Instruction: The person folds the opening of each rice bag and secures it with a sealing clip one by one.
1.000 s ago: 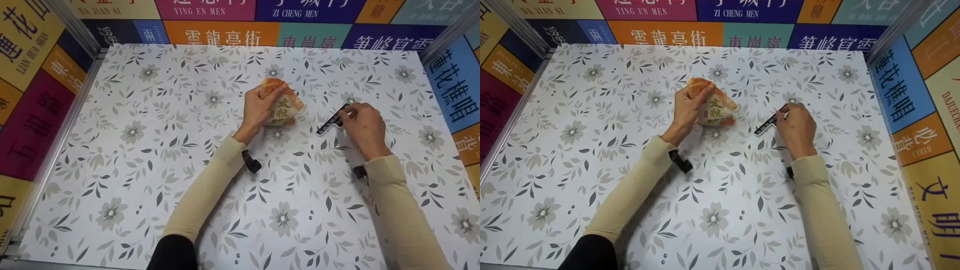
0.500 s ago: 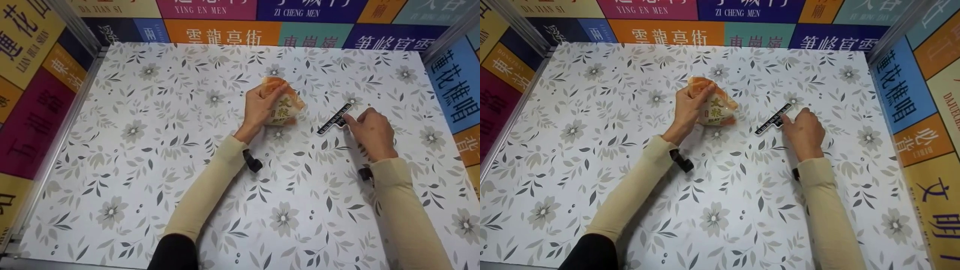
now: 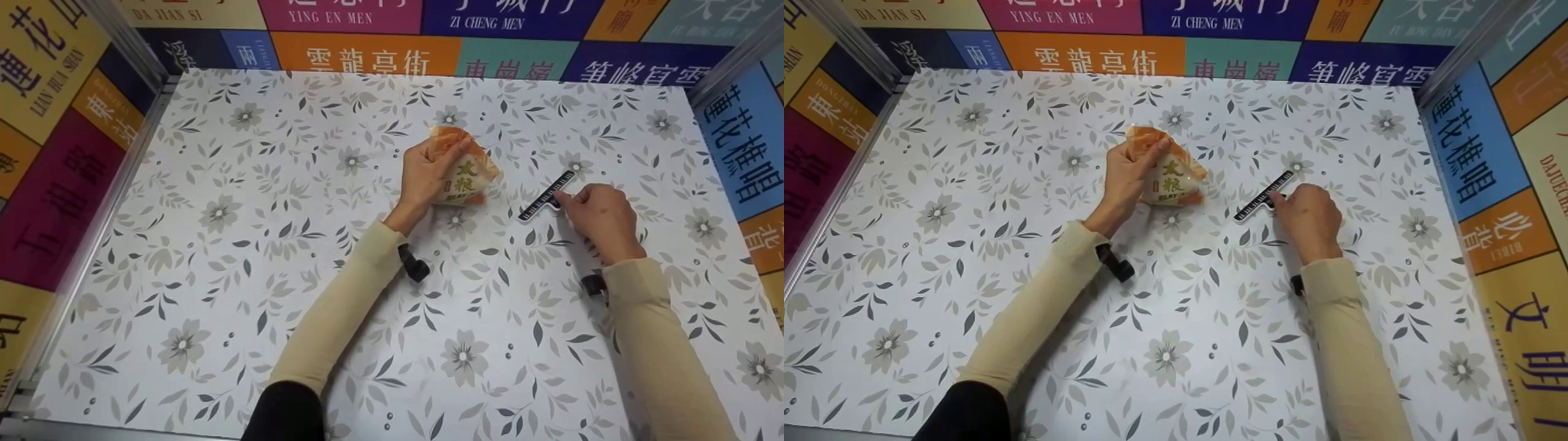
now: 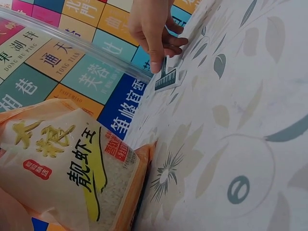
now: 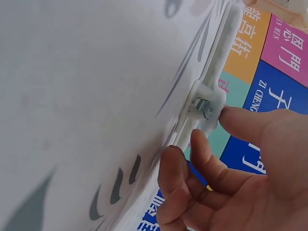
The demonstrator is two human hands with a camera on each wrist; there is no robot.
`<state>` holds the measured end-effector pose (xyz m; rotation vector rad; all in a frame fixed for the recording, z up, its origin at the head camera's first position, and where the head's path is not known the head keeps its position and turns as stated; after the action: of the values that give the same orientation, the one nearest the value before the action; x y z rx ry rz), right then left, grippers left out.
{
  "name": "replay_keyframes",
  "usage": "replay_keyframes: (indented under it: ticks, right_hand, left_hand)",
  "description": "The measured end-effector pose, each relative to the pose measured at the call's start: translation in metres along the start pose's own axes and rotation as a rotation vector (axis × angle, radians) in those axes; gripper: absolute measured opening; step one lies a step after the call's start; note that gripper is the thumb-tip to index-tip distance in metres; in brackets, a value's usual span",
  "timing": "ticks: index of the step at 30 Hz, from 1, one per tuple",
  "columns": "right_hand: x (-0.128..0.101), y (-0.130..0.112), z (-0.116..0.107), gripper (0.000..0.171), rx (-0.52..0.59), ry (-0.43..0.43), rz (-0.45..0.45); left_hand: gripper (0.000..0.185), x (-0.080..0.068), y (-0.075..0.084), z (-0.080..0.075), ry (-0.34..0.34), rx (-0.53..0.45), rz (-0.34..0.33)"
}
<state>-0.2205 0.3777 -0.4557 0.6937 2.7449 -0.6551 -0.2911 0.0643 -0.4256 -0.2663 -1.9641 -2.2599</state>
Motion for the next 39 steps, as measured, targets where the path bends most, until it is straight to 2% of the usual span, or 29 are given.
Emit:
replay_keyframes:
  ticks: [5,15,18,22,28,30,35,39]
  right_hand:
    - [0.0,-0.002,0.001,0.07,-0.017,-0.002,-0.008]
    - [0.0,-0.006,0.002,0.058,0.004,-0.03,0.002]
    - [-0.001,-0.01,-0.002,0.05,0.028,-0.012,-0.033]
    - [-0.003,-0.015,-0.008,0.04,0.055,0.019,-0.079]
    - [-0.005,-0.02,-0.01,0.025,0.086,0.015,-0.108]
    - [-0.007,-0.022,-0.011,0.029,0.093,0.013,-0.128]
    - [-0.007,-0.022,-0.015,0.058,0.11,-0.016,-0.146]
    - [-0.007,-0.024,-0.021,0.054,0.089,-0.041,-0.144]
  left_hand:
    - [0.021,-0.001,-0.001,-0.001,0.003,0.005,-0.015]
    - [0.027,0.0,-0.002,0.001,-0.02,0.022,-0.028]
    - [0.028,0.0,-0.001,0.003,-0.036,0.014,-0.017]
    - [0.025,0.0,0.0,0.002,-0.019,0.019,0.011]
    - [0.023,0.0,0.0,-0.001,-0.002,0.045,0.0]
    - [0.021,0.0,0.0,-0.001,-0.003,0.043,-0.008]
    - [0.021,0.0,0.0,-0.001,-0.004,0.036,-0.005]
    - [0.023,0.0,0.0,0.0,-0.009,0.044,-0.004]
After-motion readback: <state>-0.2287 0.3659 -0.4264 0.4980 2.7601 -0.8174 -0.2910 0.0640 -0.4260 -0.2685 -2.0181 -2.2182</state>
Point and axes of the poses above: each hand's wrist, its own x-axis towards the middle knuckle, its own z-axis out of the palm, y = z × x, the point moved 8 cm from there along x, towards the middle knuckle, and after that the axes turned 7 degrees about z, right-handed, at the moved point
